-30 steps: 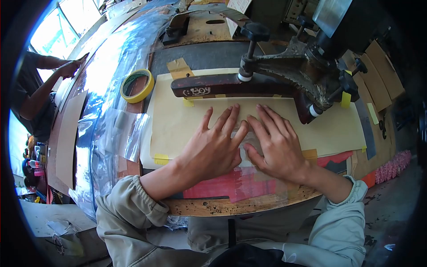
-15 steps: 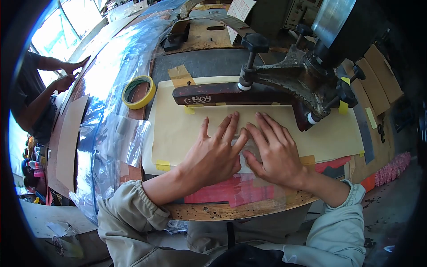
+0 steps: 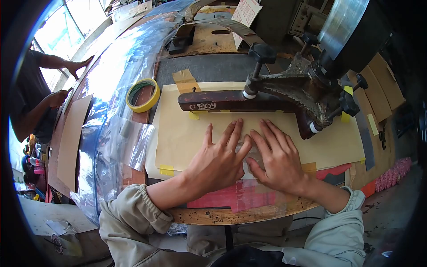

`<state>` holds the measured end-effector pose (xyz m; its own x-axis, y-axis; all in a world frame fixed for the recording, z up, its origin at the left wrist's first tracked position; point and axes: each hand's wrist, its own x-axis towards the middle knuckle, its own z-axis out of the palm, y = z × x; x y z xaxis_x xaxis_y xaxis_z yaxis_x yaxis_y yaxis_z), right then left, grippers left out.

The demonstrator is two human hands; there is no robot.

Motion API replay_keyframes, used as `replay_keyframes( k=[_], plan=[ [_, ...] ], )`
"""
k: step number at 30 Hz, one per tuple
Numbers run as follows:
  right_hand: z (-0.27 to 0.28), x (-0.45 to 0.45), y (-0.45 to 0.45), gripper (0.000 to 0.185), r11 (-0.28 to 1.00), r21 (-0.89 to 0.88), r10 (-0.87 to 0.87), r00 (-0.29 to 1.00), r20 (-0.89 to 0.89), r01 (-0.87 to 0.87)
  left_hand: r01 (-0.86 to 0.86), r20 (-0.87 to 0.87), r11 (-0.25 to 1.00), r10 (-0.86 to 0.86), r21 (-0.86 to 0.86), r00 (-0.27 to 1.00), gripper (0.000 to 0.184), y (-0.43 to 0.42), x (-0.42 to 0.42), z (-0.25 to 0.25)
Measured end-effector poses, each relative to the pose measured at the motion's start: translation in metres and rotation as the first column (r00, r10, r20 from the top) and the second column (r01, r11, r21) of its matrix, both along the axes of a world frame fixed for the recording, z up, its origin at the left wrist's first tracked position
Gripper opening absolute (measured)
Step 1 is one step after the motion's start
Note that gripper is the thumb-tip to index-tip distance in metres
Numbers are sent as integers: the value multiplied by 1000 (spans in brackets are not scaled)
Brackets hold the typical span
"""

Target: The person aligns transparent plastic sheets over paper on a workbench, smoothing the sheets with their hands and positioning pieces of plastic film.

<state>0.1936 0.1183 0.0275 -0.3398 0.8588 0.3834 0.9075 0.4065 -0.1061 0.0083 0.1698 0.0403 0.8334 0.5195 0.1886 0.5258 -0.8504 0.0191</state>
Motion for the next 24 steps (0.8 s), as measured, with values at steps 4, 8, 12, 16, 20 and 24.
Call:
replay_keyframes(
  k=[4, 8, 12, 16, 20, 24],
  plan=[
    [0, 0, 0, 54, 1000, -1, 0, 1000, 3, 0, -3, 2, 1000, 3, -9, 1000, 54, 0, 0, 0],
    [0, 0, 0, 54, 1000, 2, 0, 1000, -9, 0, -5, -12, 1000, 5, -2, 1000, 54, 0, 1, 0],
    [-3, 0, -2, 53, 1000, 4, -10, 1000, -24, 10, 3, -40, 1000, -2, 5, 999, 55, -2, 1, 1],
    [-4, 0, -2, 53, 1000, 11, -4, 999, -33, 5, 0, -25, 1000, 0, 14, 1000, 54, -2, 1, 0],
    [-4, 0, -3, 53, 1000, 18, -4, 1000, -31, 5, -38, -22, 992, 41, 117, 999, 58, -5, -1, -4],
    [-7, 1, -3, 53, 1000, 31, -2, 1000, -21, 3, -50, -248, 907, 168, 419, 954, 71, -59, 4, 8]
  ],
)
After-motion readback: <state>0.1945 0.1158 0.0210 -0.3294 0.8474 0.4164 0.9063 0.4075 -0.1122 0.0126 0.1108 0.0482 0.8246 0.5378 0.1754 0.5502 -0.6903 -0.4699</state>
